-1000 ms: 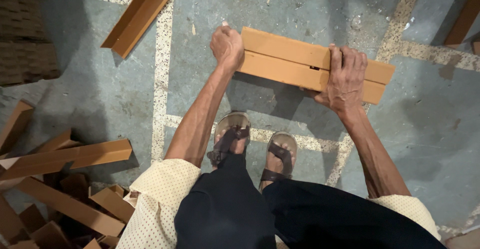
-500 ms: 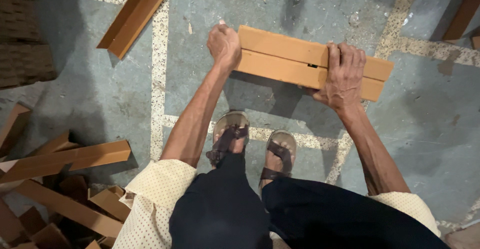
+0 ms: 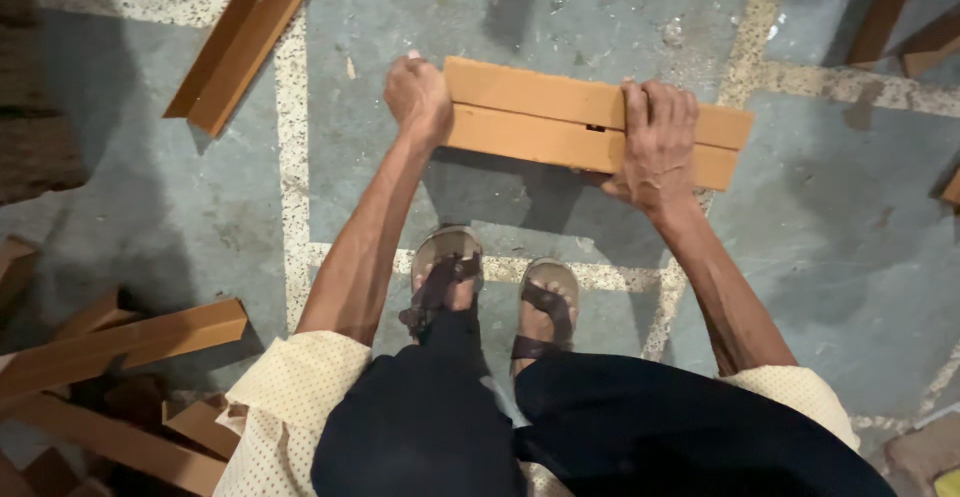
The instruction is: The person assembles a rectangular cardboard box by hand. They fold the flaps of the cardboard pieces, interlock the tabs into slots, and press the edges to secure the structure. The process involves manipulating the cardboard to form the sides and bottom of the box.
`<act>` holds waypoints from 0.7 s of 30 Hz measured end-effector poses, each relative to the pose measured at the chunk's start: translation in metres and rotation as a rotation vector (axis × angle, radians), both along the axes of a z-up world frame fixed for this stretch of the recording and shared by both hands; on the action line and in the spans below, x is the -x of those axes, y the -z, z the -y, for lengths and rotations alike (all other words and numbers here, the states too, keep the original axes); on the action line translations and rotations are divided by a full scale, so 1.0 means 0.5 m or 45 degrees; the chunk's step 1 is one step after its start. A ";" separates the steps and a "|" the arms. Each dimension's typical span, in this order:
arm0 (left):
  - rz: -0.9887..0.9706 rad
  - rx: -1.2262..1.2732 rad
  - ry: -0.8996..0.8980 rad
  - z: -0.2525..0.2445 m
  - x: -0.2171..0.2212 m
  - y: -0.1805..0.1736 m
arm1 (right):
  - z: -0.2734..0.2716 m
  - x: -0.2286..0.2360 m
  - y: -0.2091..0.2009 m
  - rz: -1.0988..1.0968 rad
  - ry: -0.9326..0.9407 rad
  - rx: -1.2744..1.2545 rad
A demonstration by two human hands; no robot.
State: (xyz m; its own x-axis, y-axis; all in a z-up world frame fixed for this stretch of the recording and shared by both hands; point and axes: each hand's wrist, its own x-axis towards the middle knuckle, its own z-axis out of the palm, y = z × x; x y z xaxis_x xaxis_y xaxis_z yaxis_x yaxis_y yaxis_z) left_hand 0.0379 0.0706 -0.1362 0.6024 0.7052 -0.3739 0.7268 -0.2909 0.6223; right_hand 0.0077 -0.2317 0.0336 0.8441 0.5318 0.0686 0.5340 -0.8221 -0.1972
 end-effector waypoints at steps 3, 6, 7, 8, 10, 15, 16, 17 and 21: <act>0.008 0.022 -0.013 -0.002 0.002 0.002 | -0.002 0.002 -0.001 -0.056 0.061 0.185; -0.007 -0.001 0.008 -0.003 -0.001 0.005 | 0.000 0.002 0.001 -0.011 0.029 0.090; -0.005 -0.005 0.007 -0.003 -0.002 0.007 | 0.001 0.000 0.002 -0.020 0.037 0.094; -0.004 -0.009 0.006 -0.004 0.000 0.009 | 0.002 0.000 0.004 -0.030 0.044 0.096; 0.005 -0.021 0.029 -0.008 0.003 0.010 | 0.005 -0.001 0.007 -0.045 0.055 0.111; 0.033 0.018 0.036 -0.009 0.002 -0.003 | 0.007 0.001 0.013 0.030 0.023 0.018; 0.045 0.026 0.033 -0.006 0.004 -0.007 | 0.007 0.002 0.013 0.018 0.030 0.026; 0.058 0.034 0.031 -0.005 0.006 -0.011 | 0.007 0.002 0.014 0.006 0.038 0.034; 0.048 0.080 0.004 -0.003 0.005 -0.028 | 0.008 0.002 0.010 -0.018 0.046 0.046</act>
